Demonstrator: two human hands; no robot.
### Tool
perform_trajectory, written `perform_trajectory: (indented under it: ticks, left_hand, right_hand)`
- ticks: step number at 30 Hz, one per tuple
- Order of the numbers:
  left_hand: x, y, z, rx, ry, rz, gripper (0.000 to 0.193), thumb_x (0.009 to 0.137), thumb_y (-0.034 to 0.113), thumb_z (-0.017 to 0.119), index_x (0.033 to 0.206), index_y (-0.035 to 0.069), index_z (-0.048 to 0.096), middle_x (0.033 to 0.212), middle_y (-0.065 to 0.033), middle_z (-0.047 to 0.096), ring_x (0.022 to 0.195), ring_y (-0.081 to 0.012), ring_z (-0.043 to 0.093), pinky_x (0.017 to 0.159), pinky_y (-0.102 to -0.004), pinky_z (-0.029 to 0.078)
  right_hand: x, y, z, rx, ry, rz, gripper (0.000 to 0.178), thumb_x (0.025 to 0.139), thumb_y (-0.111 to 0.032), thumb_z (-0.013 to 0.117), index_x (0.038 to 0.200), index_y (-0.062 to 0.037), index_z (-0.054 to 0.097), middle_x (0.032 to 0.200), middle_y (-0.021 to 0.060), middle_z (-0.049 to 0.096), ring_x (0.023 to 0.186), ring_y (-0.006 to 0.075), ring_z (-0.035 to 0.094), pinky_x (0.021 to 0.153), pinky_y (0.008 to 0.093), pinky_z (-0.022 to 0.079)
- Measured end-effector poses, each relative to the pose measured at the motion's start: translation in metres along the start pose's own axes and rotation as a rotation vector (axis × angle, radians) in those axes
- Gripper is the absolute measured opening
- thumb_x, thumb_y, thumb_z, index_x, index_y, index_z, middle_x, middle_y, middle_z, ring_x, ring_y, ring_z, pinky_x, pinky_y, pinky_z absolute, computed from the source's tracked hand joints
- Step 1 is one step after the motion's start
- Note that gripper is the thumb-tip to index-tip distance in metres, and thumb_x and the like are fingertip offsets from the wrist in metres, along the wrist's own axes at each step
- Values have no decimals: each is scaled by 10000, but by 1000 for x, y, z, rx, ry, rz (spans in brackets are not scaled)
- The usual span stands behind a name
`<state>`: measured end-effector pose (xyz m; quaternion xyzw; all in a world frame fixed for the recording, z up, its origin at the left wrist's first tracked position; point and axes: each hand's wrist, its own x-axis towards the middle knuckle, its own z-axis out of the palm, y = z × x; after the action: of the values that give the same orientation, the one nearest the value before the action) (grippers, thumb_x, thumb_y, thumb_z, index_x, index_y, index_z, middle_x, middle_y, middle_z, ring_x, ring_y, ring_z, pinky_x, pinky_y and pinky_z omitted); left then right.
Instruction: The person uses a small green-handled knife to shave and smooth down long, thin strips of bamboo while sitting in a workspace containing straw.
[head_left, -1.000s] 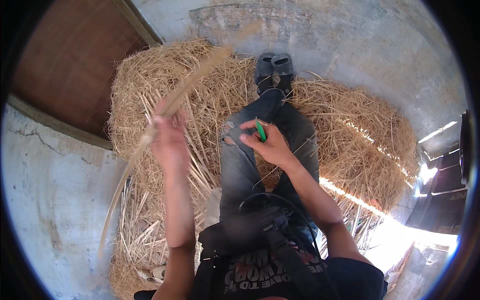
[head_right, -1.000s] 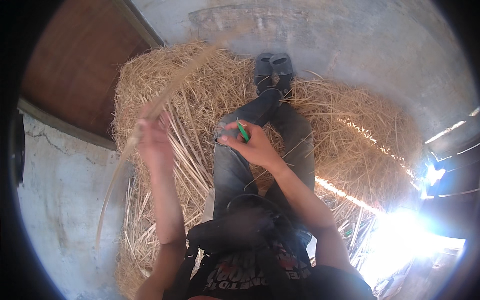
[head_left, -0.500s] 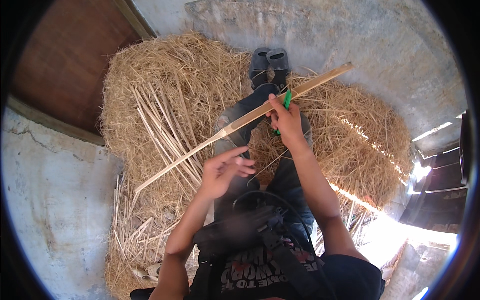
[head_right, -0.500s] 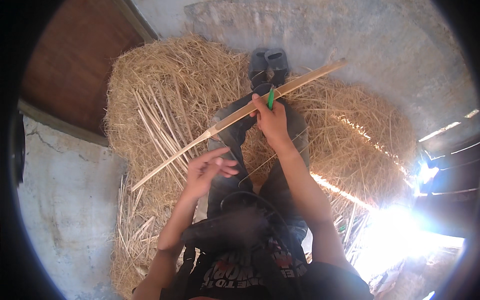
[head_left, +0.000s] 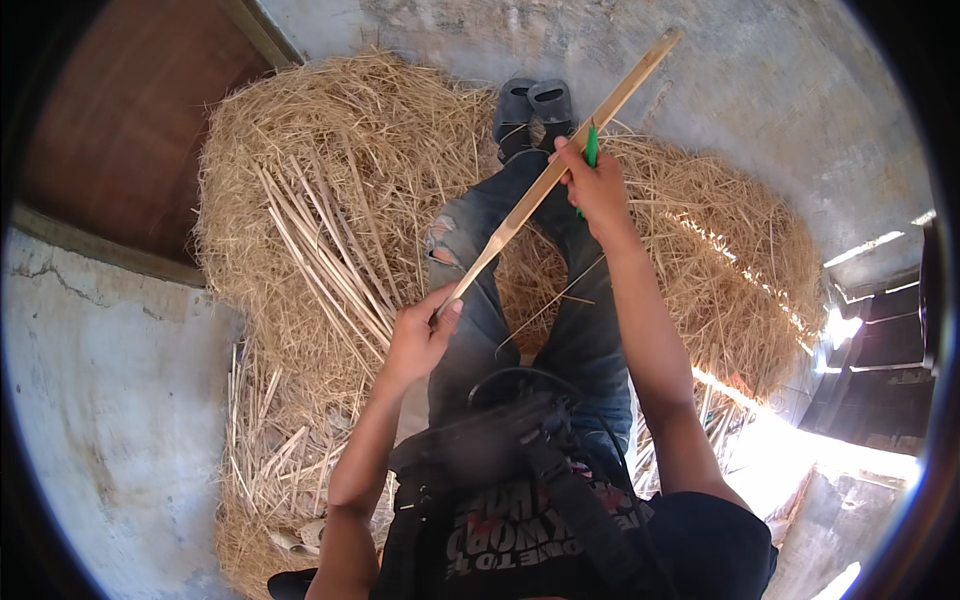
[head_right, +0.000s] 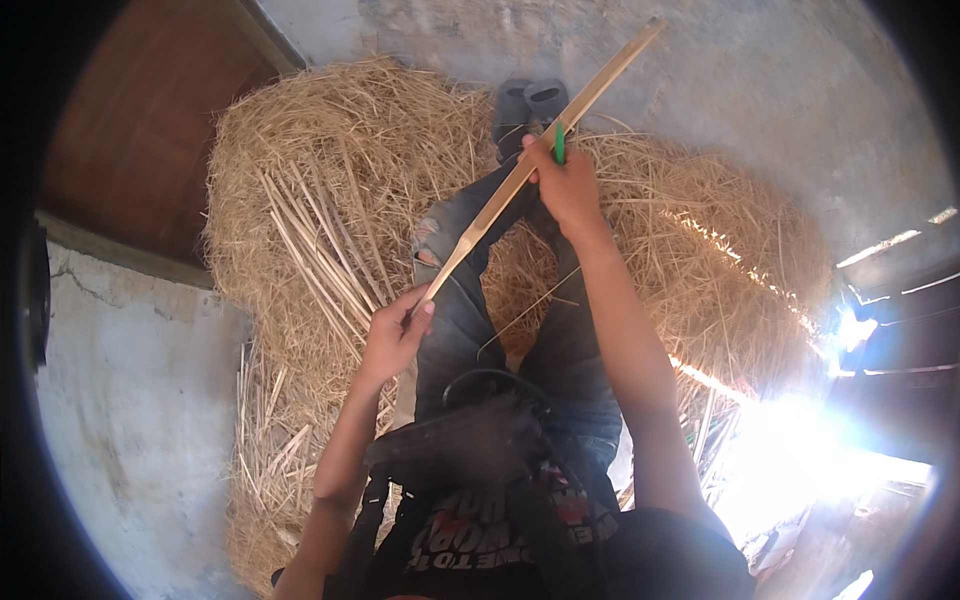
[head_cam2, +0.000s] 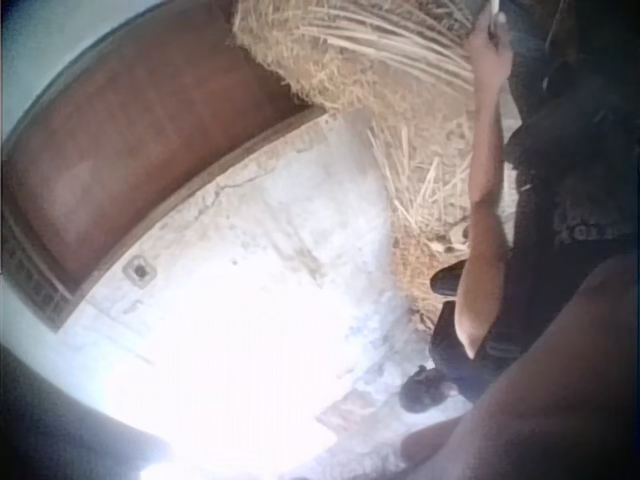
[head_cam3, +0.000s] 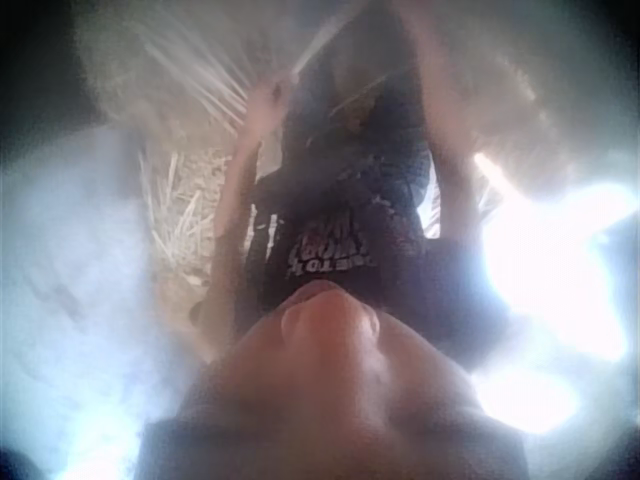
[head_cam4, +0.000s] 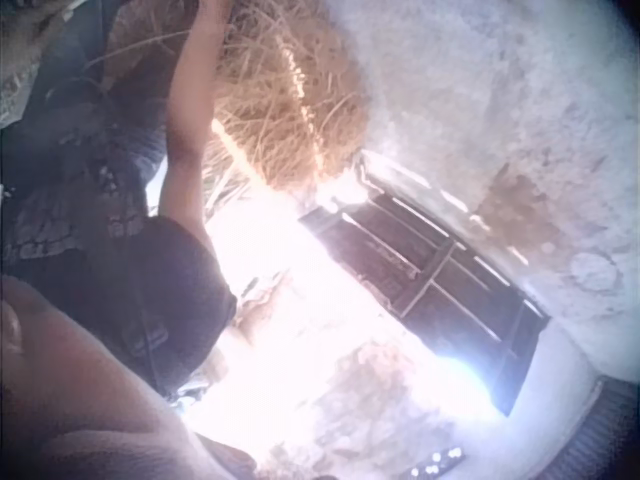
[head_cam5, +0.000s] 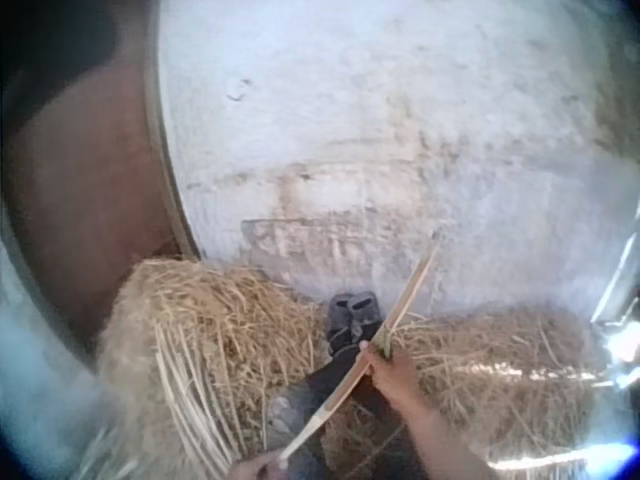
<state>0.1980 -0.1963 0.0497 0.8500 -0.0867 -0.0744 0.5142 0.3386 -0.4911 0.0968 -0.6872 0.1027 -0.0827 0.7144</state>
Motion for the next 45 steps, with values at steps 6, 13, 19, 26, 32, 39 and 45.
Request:
perform_trajectory:
  ticks: [6,13,19,26,32,39,45]
  left_hand:
    - [7,-6,6,-131,-156,-48,311,1099,260,552,1213,7,692,673,48,464,603,-60,410,557,-257,365]
    - [12,-18,9,-550,-290,-291,338,1120,294,499,1113,2,669,607,69,360,483,-49,303,457,-244,253]
    - [17,3,17,-725,-295,-405,385,1130,362,443,1075,18,609,602,73,304,446,-47,272,404,-238,209]
    - [32,34,23,-767,-258,-443,373,1125,368,464,1149,28,615,610,72,300,439,-52,272,399,-244,210]
    - [32,41,32,-735,-178,-422,412,1119,363,490,1290,12,622,609,79,298,448,-49,255,408,-242,205]
    - [27,39,39,-633,-60,-432,355,1099,318,556,1307,42,638,611,90,292,448,-37,248,418,-245,184]
    - [31,39,42,-632,-32,-452,342,1104,314,546,1307,57,641,613,90,288,456,-38,248,421,-239,188]
  right_hand:
    - [29,17,-22,0,155,99,381,987,-353,709,1120,3,692,762,15,612,612,88,528,572,277,424]
    - [-40,88,-26,53,-139,197,315,1001,-176,664,1267,-19,600,891,38,621,656,107,569,591,270,454]
    - [-95,96,-11,-348,-234,114,289,963,-291,719,987,-5,684,683,84,600,569,183,576,579,340,477]
    - [-79,48,12,-933,-136,-335,274,796,-288,746,808,-16,723,802,209,706,778,404,713,736,485,582]
    - [-50,40,20,-1076,-162,-273,206,752,-190,716,850,-14,760,866,228,742,861,415,739,766,483,610]
    - [-23,54,27,-1156,-137,-222,190,723,-131,701,856,-13,769,885,243,748,870,411,750,764,487,616]
    - [5,71,41,-1119,-18,-313,197,754,-141,659,854,-20,777,884,236,750,856,411,749,762,488,616]
